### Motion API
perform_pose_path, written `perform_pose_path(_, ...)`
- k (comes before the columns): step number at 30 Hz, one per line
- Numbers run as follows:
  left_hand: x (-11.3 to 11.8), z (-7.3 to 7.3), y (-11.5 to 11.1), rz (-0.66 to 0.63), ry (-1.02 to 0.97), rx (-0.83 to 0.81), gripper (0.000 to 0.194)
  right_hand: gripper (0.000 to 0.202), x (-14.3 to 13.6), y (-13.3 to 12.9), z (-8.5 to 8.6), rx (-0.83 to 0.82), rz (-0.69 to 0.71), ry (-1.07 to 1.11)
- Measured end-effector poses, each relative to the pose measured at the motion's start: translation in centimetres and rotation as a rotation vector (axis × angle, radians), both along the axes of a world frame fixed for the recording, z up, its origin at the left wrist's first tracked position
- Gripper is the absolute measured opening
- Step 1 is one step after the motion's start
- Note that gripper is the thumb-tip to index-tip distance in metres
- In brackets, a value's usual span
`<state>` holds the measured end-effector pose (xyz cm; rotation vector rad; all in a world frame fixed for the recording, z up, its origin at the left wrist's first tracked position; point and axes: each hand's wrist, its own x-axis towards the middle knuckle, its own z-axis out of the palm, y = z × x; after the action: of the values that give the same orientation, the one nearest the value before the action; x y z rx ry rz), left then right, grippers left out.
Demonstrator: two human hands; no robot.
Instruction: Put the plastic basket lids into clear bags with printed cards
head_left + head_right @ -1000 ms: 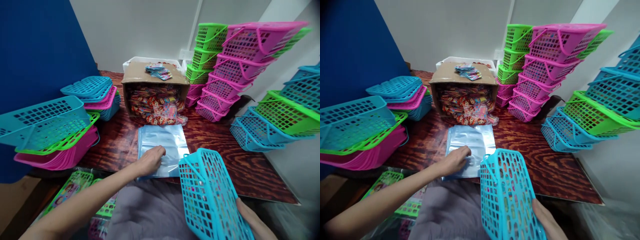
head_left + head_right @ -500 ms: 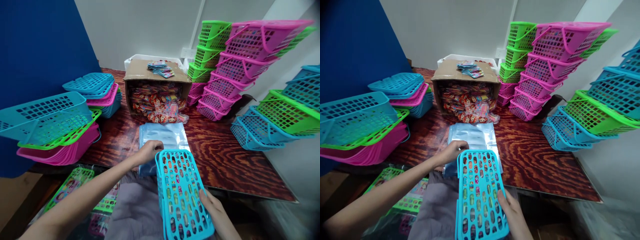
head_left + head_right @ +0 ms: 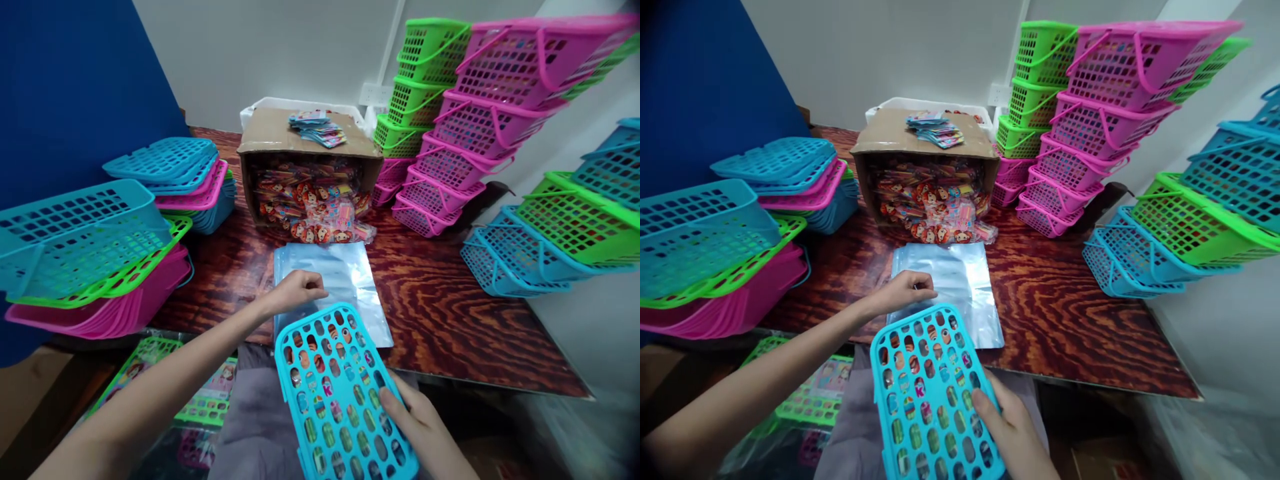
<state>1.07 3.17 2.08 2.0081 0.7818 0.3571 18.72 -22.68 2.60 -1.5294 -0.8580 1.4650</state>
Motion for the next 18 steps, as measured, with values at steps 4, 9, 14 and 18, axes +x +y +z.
perform_pose_path(4, -0.5, 0.3, -0.4, -0.035, 0.035, 0.057, 0.022, 0.059, 0.6, 0.4, -0.7, -0.025, 0.022, -0.006)
perform_pose_path(9, -1.7, 0.8, -1.5, -0.064, 0.095, 0.216, 0.008, 0.062, 1.6, -0.6, -1.9, -0.087, -0.037, -0.009)
perform_pose_path(14, -2.2, 2.0, -2.7, -0.105, 0.142, 0.324, 0.014, 0.061, 2.0, -1.4, -2.0, -0.149, -0.118, 0.088)
perform_pose_path(18, -2.3, 2.3, -2.9, -0.077, 0.148, 0.358, 0.013, 0.064, 1.3, -1.4, -1.8, -0.151, -0.199, 0.091)
